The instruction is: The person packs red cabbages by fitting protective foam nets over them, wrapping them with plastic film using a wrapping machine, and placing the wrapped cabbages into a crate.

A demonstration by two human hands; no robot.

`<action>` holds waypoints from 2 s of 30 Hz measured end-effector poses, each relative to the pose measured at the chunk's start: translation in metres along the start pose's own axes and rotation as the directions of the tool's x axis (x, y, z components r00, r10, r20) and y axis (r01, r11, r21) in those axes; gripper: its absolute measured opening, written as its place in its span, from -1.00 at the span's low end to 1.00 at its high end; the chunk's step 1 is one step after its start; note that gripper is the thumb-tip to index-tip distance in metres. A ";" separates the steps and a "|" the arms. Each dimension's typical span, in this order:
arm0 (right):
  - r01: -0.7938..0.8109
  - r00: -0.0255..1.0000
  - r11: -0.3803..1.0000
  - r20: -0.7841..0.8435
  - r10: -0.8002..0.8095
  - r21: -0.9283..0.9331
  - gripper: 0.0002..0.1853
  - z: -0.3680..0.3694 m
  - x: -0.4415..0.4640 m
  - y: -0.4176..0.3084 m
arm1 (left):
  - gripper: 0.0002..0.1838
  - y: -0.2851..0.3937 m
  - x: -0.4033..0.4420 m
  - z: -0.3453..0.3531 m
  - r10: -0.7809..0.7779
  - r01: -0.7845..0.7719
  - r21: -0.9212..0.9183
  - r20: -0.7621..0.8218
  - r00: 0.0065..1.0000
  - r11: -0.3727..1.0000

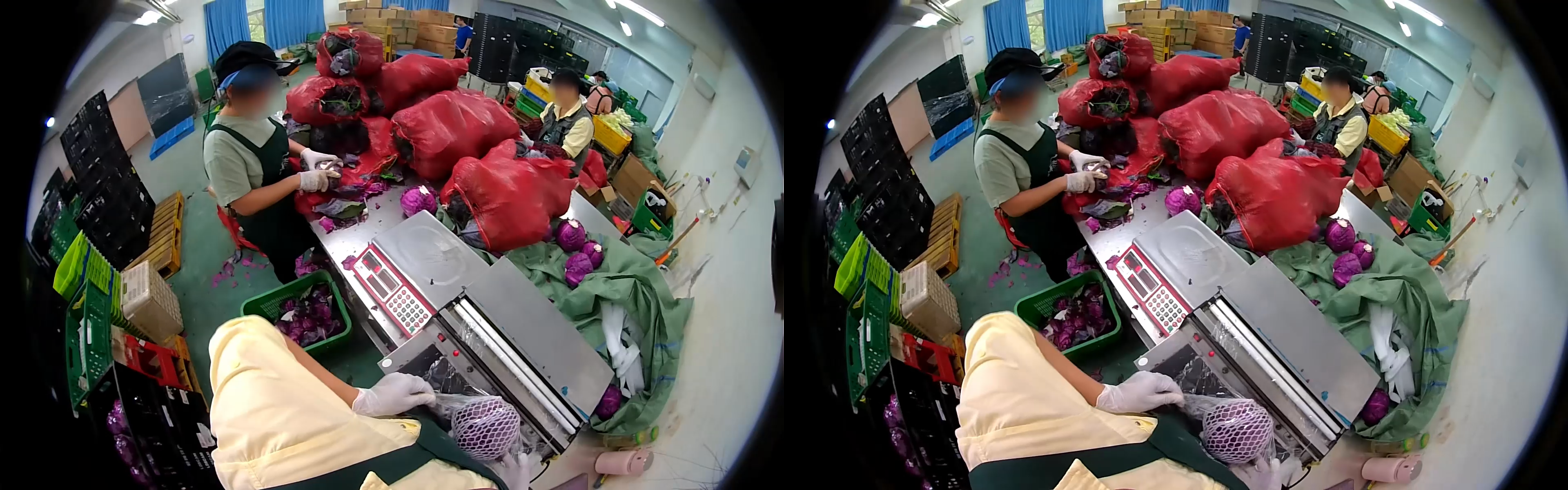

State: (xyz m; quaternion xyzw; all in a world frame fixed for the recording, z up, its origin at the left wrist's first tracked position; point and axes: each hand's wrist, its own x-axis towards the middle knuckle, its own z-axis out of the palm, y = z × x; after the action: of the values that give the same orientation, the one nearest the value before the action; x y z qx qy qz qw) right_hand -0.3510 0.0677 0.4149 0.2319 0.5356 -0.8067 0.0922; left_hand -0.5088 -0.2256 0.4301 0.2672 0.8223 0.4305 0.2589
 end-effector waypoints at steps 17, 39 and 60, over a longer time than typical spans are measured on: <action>-0.063 0.993 0.927 -0.071 0.096 0.371 -0.74 -0.073 -0.085 0.068 | -0.63 -0.086 0.001 0.081 -0.670 0.686 -0.414 0.212 0.711 0.598; 0.180 0.908 0.947 0.326 -0.264 0.266 -0.58 0.193 0.014 -0.003 | -0.41 -0.083 0.010 -0.002 0.054 0.483 -0.534 0.707 0.705 0.693; 0.938 0.297 0.203 -0.953 -0.053 0.281 -0.45 0.019 -0.267 0.353 | -0.17 0.110 -0.047 0.235 -0.046 0.199 0.032 0.997 0.067 0.979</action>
State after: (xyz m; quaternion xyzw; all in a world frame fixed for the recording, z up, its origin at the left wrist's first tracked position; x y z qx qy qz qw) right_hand 0.0181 -0.1201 0.2577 0.3436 0.0713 -0.7101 -0.6105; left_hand -0.2968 -0.0692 0.4156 0.4026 0.4216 0.1571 0.7972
